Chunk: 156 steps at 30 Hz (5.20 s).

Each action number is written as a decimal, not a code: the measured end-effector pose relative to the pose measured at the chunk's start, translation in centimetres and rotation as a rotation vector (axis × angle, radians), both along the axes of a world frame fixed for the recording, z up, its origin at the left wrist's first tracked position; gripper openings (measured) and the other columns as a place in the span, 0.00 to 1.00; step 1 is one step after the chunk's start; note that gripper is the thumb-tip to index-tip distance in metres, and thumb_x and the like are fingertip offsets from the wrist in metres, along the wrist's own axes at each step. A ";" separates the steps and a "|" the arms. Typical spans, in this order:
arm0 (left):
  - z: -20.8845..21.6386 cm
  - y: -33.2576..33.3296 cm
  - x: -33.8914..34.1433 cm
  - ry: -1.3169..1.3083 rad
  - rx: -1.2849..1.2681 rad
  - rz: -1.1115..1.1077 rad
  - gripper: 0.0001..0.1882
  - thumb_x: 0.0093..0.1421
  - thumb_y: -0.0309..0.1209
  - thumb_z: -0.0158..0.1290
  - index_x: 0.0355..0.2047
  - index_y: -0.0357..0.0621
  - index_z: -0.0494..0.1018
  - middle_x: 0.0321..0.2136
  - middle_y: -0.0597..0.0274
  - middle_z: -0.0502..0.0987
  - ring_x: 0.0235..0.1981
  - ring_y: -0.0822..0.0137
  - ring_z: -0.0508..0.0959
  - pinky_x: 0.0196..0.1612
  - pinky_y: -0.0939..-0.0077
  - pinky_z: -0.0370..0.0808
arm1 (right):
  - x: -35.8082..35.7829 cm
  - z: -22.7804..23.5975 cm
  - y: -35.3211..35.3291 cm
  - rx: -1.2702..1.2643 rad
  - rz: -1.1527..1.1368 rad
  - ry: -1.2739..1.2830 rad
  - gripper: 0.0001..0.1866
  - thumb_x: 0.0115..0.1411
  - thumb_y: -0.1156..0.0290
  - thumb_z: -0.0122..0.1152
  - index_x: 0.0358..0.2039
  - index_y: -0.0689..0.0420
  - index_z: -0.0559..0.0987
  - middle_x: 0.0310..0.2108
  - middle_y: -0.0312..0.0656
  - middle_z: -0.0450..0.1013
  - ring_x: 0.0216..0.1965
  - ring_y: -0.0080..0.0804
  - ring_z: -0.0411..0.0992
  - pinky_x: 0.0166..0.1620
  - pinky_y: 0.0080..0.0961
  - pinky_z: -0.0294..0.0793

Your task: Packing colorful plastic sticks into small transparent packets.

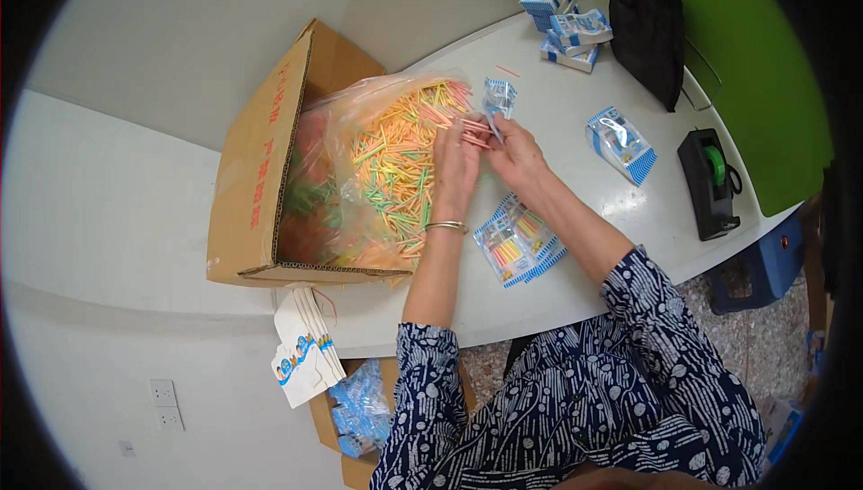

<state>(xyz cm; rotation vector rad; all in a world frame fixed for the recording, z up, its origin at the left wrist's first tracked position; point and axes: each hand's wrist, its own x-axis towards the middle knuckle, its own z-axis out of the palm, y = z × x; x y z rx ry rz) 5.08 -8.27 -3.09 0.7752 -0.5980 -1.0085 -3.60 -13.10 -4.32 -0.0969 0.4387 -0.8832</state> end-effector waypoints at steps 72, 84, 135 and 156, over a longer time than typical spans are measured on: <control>5.8 3.6 -2.5 -0.715 0.107 -0.118 0.15 0.65 0.35 0.44 0.47 0.39 0.66 0.45 0.55 0.73 0.46 0.72 0.71 0.48 0.76 0.69 | -10.7 1.4 -1.9 -0.917 0.568 0.489 0.13 0.55 0.66 0.63 0.36 0.61 0.82 0.30 0.35 0.76 0.35 0.17 0.69 0.45 0.18 0.64; 4.7 3.4 -1.3 -0.970 0.190 -0.151 0.14 0.63 0.28 0.48 0.49 0.36 0.68 0.40 0.63 0.74 0.39 0.75 0.74 0.42 0.81 0.72 | -8.6 0.3 -2.3 -0.955 0.541 0.389 0.15 0.55 0.64 0.63 0.38 0.61 0.81 0.34 0.38 0.78 0.36 0.19 0.71 0.46 0.17 0.65; 3.6 3.5 -5.9 -1.421 0.221 0.012 0.21 0.54 0.38 0.58 0.43 0.38 0.72 0.42 0.54 0.76 0.42 0.61 0.74 0.43 0.70 0.71 | -20.4 -2.1 -4.8 -1.566 -0.481 1.726 0.10 0.52 0.69 0.61 0.35 0.59 0.80 0.42 0.43 0.70 0.45 0.40 0.65 0.50 0.34 0.61; 2.5 2.4 -5.8 -1.384 0.221 0.035 0.06 0.53 0.27 0.56 0.29 0.37 0.77 0.13 0.62 0.72 0.16 0.78 0.66 0.20 0.78 0.63 | -15.3 1.8 -1.2 -1.298 0.320 1.025 0.13 0.54 0.65 0.61 0.25 0.64 0.79 0.15 0.34 0.66 0.20 0.18 0.61 0.25 0.22 0.59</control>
